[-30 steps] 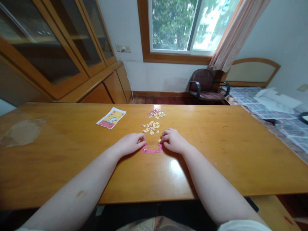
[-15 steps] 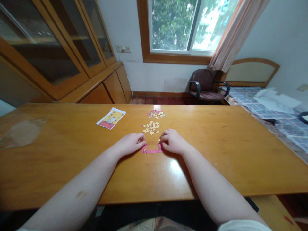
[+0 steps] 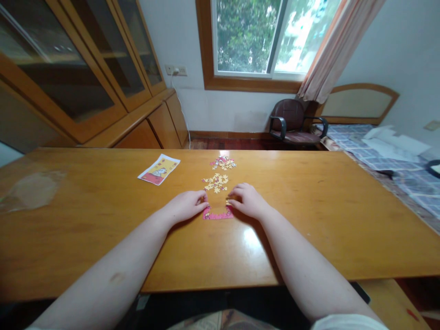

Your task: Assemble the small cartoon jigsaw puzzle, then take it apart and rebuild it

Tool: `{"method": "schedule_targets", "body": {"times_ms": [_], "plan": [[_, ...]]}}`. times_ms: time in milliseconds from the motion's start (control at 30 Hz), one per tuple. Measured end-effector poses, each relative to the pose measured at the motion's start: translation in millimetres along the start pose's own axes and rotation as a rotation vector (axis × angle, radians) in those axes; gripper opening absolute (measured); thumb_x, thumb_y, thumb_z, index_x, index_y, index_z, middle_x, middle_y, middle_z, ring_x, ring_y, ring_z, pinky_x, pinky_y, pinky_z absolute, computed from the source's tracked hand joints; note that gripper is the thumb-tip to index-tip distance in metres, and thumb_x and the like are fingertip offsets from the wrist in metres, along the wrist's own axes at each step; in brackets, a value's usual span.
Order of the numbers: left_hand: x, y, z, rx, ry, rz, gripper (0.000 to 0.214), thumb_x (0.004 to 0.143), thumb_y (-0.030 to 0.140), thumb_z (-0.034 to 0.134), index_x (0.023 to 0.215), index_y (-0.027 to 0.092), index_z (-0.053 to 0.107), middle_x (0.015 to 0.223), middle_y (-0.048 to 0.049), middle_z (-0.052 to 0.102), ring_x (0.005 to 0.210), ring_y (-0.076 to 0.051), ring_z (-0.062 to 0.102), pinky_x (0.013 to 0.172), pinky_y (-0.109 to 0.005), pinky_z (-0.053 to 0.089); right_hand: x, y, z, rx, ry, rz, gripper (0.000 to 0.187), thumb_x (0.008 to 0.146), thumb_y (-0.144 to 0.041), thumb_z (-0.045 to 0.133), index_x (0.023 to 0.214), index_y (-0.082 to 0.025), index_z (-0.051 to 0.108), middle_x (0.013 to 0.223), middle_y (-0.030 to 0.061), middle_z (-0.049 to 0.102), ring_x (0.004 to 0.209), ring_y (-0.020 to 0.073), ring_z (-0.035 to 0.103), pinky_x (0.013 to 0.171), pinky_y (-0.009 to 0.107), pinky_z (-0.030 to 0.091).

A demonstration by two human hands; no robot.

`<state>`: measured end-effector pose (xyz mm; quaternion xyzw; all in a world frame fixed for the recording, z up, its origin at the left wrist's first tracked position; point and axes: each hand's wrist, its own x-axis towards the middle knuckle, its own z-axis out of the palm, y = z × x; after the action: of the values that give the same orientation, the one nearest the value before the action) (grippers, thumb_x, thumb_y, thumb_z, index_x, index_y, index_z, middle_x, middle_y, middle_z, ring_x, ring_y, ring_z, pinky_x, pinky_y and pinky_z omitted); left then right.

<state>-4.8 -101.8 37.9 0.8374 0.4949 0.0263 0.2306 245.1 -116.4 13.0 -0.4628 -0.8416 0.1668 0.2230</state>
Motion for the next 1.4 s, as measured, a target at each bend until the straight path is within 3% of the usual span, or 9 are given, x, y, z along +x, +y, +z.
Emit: {"method": "schedule_targets", "body": {"times_ms": [167, 367, 500, 633, 867, 1033, 1400], "plan": [[3, -3, 2.2, 0.000, -0.003, -0.004, 0.020, 0.084, 0.040, 0.052, 0.088, 0.023, 0.061, 0.088, -0.0031, 0.069, 0.073, -0.018, 0.061, 0.060, -0.026, 0.039, 8, 2, 5, 0.036, 0.178, 0.226, 0.019, 0.088, -0.022, 0.052, 0.100, -0.018, 0.067, 0.098, 0.0071, 0.067, 0.093, 0.0181, 0.060, 0.085, 0.031, 0.045], [4, -4, 4.4, -0.029, 0.009, 0.009, 0.017, 0.083, 0.037, 0.053, 0.085, 0.022, 0.061, 0.086, -0.0022, 0.069, 0.072, -0.017, 0.061, 0.058, -0.025, 0.038, 43, 7, -1, -0.249, 0.009, 0.293, 0.034, 0.090, -0.016, 0.042, 0.115, -0.018, 0.065, 0.115, 0.0097, 0.064, 0.104, 0.0221, 0.056, 0.091, 0.032, 0.041], [5, -4, 4.1, -0.040, 0.009, 0.002, 0.017, 0.083, 0.037, 0.054, 0.084, 0.022, 0.061, 0.085, -0.0021, 0.069, 0.072, -0.018, 0.061, 0.058, -0.025, 0.037, 61, 21, 4, -0.423, -0.116, 0.262, 0.046, 0.087, -0.016, 0.046, 0.130, -0.029, 0.056, 0.128, 0.0066, 0.057, 0.109, 0.0270, 0.052, 0.093, 0.037, 0.038], [5, -5, 4.5, -0.041, 0.016, -0.003, 0.016, 0.082, 0.037, 0.054, 0.083, 0.022, 0.061, 0.084, -0.0019, 0.068, 0.071, -0.018, 0.060, 0.058, -0.026, 0.037, 64, 26, 3, -0.478, -0.113, 0.369, 0.037, 0.091, -0.025, 0.043, 0.122, -0.033, 0.062, 0.123, 0.0075, 0.060, 0.106, 0.0288, 0.052, 0.088, 0.040, 0.039], [5, -7, 5.4, -0.047, 0.018, -0.002, 0.018, 0.083, 0.037, 0.054, 0.084, 0.022, 0.062, 0.083, -0.0028, 0.068, 0.070, -0.017, 0.060, 0.058, -0.026, 0.038, 42, 9, -9, -0.409, -0.195, 0.601, 0.017, 0.081, -0.026, 0.059, 0.090, -0.020, 0.072, 0.097, 0.0107, 0.069, 0.090, 0.0243, 0.062, 0.073, 0.030, 0.043], [5, -7, 5.1, -0.041, 0.024, -0.005, 0.018, 0.083, 0.038, 0.054, 0.084, 0.022, 0.061, 0.083, -0.0022, 0.068, 0.069, -0.017, 0.060, 0.056, -0.025, 0.036, 28, 7, -6, -0.336, -0.142, 0.522, 0.020, 0.081, -0.028, 0.060, 0.097, -0.023, 0.072, 0.101, 0.0071, 0.068, 0.090, 0.0204, 0.062, 0.074, 0.027, 0.043], [4, -4, 2.5, -0.029, 0.027, -0.013, 0.016, 0.083, 0.037, 0.053, 0.082, 0.022, 0.060, 0.082, -0.0016, 0.068, 0.069, -0.017, 0.060, 0.056, -0.025, 0.035, 29, 16, -4, -0.322, -0.102, 0.433, 0.016, 0.082, -0.027, 0.058, 0.086, -0.019, 0.072, 0.094, 0.0075, 0.066, 0.082, 0.0174, 0.060, 0.070, 0.024, 0.040]]}}
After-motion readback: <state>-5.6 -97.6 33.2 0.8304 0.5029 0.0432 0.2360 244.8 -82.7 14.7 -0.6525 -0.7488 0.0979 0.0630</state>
